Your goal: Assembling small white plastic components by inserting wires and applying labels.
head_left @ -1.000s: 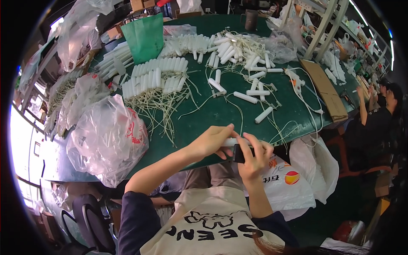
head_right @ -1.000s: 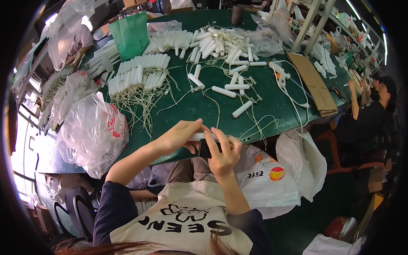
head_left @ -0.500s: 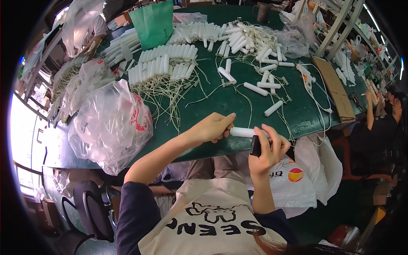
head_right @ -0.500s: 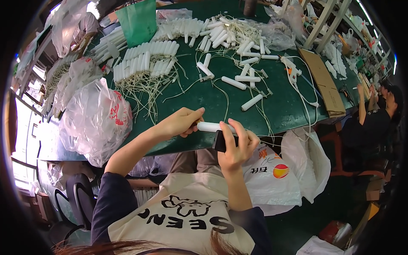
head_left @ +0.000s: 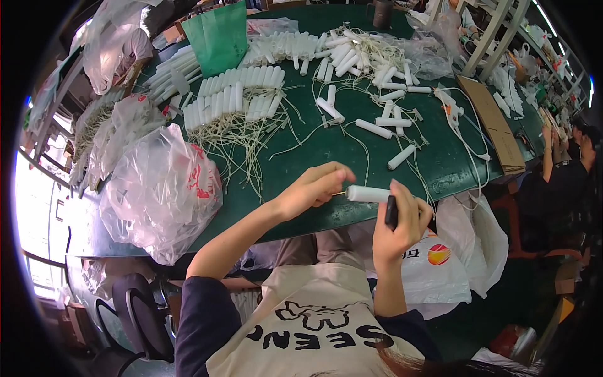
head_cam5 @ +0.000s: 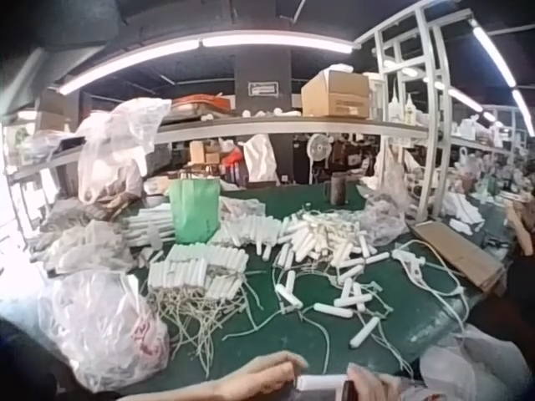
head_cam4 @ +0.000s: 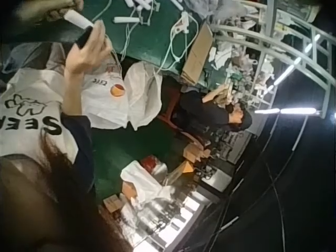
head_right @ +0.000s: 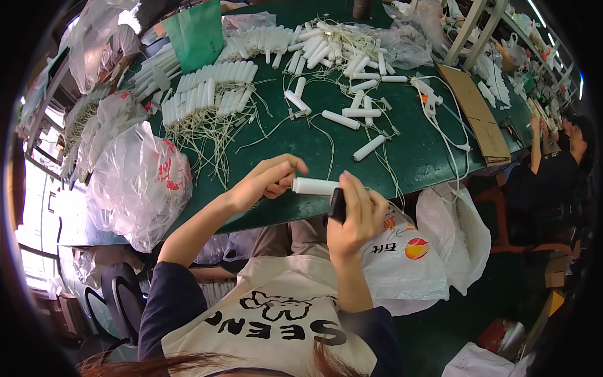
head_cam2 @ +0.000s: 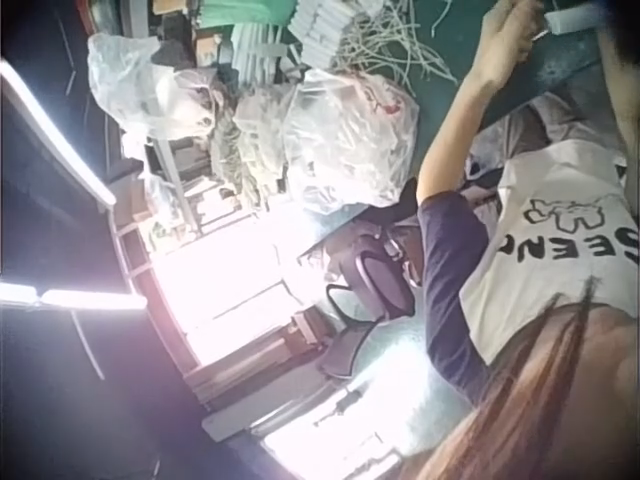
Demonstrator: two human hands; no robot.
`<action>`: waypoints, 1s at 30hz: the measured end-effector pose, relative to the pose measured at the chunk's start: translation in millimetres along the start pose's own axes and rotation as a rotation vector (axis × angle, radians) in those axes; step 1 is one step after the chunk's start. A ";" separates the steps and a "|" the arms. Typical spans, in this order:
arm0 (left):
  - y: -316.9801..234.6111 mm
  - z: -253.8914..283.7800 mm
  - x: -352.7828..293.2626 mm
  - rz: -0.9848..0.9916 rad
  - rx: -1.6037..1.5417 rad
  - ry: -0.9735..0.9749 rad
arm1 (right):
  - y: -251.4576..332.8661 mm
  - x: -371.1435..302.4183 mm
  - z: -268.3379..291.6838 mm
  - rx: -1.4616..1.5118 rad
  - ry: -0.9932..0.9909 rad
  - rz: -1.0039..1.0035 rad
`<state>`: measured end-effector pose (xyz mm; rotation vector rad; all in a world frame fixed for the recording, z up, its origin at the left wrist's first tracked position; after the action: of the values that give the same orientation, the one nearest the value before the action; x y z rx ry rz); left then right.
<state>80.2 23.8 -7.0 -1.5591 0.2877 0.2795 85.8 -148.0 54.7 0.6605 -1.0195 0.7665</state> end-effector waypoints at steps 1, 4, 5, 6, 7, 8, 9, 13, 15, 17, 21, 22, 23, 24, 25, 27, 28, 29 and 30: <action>-12.7 -6.5 -6.2 -0.217 0.025 0.019 | -3.8 -1.9 -4.6 0.119 0.028 -0.100; -35.9 -20.5 -21.5 -0.408 0.048 0.066 | -3.0 -8.9 -20.0 0.353 0.146 -0.282; -34.6 -20.1 -21.7 -0.400 0.092 0.038 | -1.4 -13.7 -24.6 0.395 0.182 -0.300; -33.6 -19.1 -21.8 -0.392 0.136 0.008 | -0.3 -18.5 -29.1 0.438 0.217 -0.317; -33.2 -19.0 -22.2 -0.389 0.138 0.004 | 1.0 -17.6 -27.0 0.443 0.218 -0.318; -29.6 -15.2 -21.4 -0.332 0.023 0.008 | 3.7 -16.1 -28.6 0.523 0.252 -0.350; -25.9 -10.8 -21.2 -0.275 -0.093 0.009 | 6.6 -16.0 -30.9 0.605 0.288 -0.381; -73.5 39.9 -44.7 -0.494 0.183 -0.190 | -3.3 -16.2 -7.7 0.733 0.095 -0.303; -99.9 72.2 -53.1 -0.379 0.263 -0.314 | -15.2 -11.3 4.0 0.685 -0.011 -0.274; -110.3 113.6 -47.2 -0.181 0.380 -0.477 | -22.0 -9.5 6.6 0.697 -0.084 -0.273; -107.2 206.4 -6.1 0.156 0.919 -0.866 | -35.4 -20.4 -8.5 0.625 0.038 -0.436; -94.9 220.9 6.5 0.154 0.919 -0.865 | -35.5 -22.4 -13.2 0.634 0.087 -0.470; -88.8 237.1 11.7 0.122 1.056 -1.024 | -33.2 -21.3 -14.6 0.638 0.087 -0.475; -84.5 245.8 18.6 0.080 1.192 -1.173 | -35.4 -23.4 -13.6 0.627 0.081 -0.476; -76.2 252.2 25.7 0.070 1.193 -1.172 | -36.1 -25.9 -15.7 0.602 0.117 -0.446; -65.2 261.5 32.5 0.081 1.266 -1.284 | -39.2 -27.9 -17.5 0.570 0.153 -0.432; -57.8 265.7 37.4 0.071 1.267 -1.279 | -40.4 -27.7 -16.4 0.562 0.147 -0.433; -54.7 267.0 37.5 0.052 1.302 -1.340 | -41.9 -28.0 -16.3 0.557 0.156 -0.443; -52.8 269.4 37.4 0.035 1.336 -1.403 | -43.3 -28.2 -16.5 0.554 0.165 -0.452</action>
<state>134.9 293.2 27.1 0.1571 -0.5432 0.8895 120.0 -166.7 17.0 1.2329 -0.4679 0.6858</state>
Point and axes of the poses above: each hand's wrist, its own x-axis towards the middle knuckle, its own z-axis out of the back of the hand, y = z × x, the point moved 7 cm from there along x, towards the middle knuckle, and after that the axes turned 7 degrees about z, right-handed, at the moved point
